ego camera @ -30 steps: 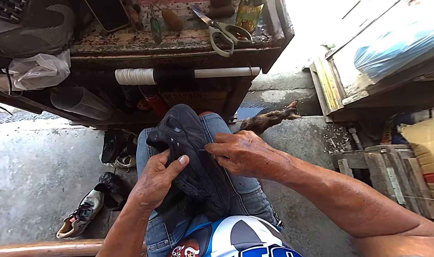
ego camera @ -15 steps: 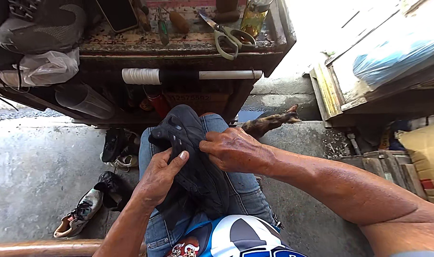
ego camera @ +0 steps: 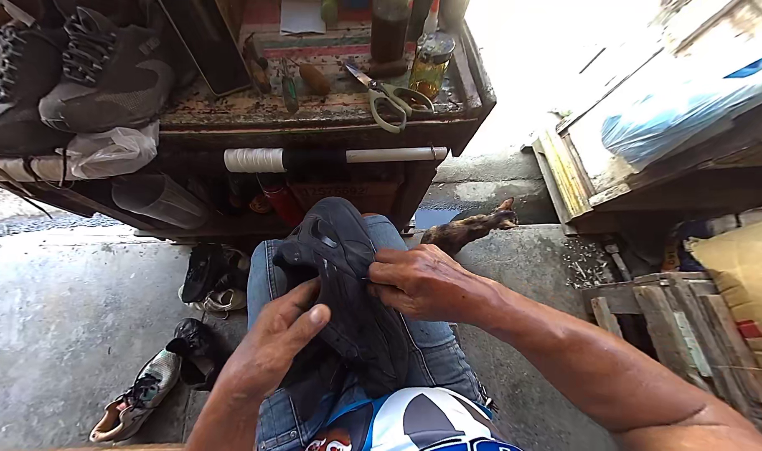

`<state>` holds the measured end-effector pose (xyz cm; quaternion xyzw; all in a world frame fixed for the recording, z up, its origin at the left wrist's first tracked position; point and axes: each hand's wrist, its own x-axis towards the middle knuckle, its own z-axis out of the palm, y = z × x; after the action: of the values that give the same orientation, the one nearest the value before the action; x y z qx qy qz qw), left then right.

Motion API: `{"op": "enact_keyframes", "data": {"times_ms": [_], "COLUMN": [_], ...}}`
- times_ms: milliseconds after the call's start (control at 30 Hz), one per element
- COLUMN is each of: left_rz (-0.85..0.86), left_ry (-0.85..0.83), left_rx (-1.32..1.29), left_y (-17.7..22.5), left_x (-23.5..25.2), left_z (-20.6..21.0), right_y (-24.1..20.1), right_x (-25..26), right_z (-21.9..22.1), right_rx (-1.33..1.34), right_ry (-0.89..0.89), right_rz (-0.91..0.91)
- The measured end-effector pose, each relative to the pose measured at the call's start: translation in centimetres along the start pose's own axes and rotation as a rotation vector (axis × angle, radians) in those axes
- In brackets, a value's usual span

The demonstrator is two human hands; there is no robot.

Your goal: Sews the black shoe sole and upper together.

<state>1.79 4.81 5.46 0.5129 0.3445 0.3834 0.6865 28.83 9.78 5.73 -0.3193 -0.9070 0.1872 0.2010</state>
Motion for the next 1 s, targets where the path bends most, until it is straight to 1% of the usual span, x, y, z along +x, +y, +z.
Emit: {"op": "enact_keyframes", "data": {"times_ms": [33, 100, 167, 200, 233, 267, 300, 333, 367, 400, 467, 533, 600, 667, 767, 833, 900, 1000], "left_rz": [0.039, 0.132, 0.205, 0.212, 0.185, 0.117, 0.042, 0.006, 0.032, 0.113, 0.293, 0.371, 0.38, 0.373, 0.364, 0.336, 0.309, 0.253], "left_ry": [0.017, 0.115, 0.289, 0.415, 0.556, 0.68, 0.733, 0.733, 0.705, 0.653, 0.463, 0.282, 0.194, 0.165, 0.165, 0.148, 0.065, -0.127], "left_rx": [0.032, 0.122, 0.256, 0.366, 0.533, 0.74, 0.929, 1.066, 1.154, 1.197, 1.172, 1.223, 1.4, 1.473, 1.373, 1.198, 0.845, 0.155], "left_y": [0.5, 1.4, 1.7, 1.7, 1.4, 1.2, 1.1, 1.2, 1.5, 1.7, 1.6, 0.8, -0.4, -1.0, -0.4, 0.6, 1.9, 2.3], "left_x": [-0.5, -1.6, -2.6, -3.1, -3.4, -3.7, -3.8, -3.6, -3.3, -2.7, -1.3, 0.5, 2.0, 2.6, 2.0, 1.2, 0.5, 0.8], "left_z": [-0.4, -2.6, -5.9, -7.6, -9.2, -10.3, -10.7, -10.3, -8.9, -7.0, -2.9, 0.2, 1.3, 1.2, 0.7, 0.3, -0.6, -1.8], "right_y": [0.0, 0.3, 0.5, 0.4, 0.3, 0.1, -0.1, -0.5, -0.8, -1.1, -1.7, -2.2, -2.4, -2.1, -1.2, -0.8, -0.5, -0.4], "right_x": [-0.7, -1.9, -2.5, -2.7, -2.7, -2.7, -2.6, -2.3, -1.9, -1.6, -1.1, -0.5, -0.2, -0.5, -1.1, -1.2, -1.2, -1.1], "right_z": [0.0, 0.1, 0.3, 0.3, 0.3, 0.3, 0.2, 0.0, -0.3, -0.5, -0.8, -0.8, -0.7, -0.6, -0.2, 0.0, 0.2, 0.4], "right_rx": [0.011, 0.029, 0.044, 0.043, 0.038, 0.033, 0.027, 0.017, -0.005, -0.032, -0.08, -0.094, -0.083, -0.049, 0.006, 0.033, 0.039, 0.028], "right_ry": [0.028, 0.063, 0.075, 0.078, 0.076, 0.067, 0.05, 0.02, -0.012, -0.042, -0.091, -0.116, -0.103, -0.069, -0.001, 0.021, 0.04, 0.051], "right_rz": [0.024, 0.076, 0.112, 0.123, 0.135, 0.15, 0.171, 0.198, 0.224, 0.249, 0.285, 0.314, 0.332, 0.324, 0.275, 0.248, 0.22, 0.195]}}
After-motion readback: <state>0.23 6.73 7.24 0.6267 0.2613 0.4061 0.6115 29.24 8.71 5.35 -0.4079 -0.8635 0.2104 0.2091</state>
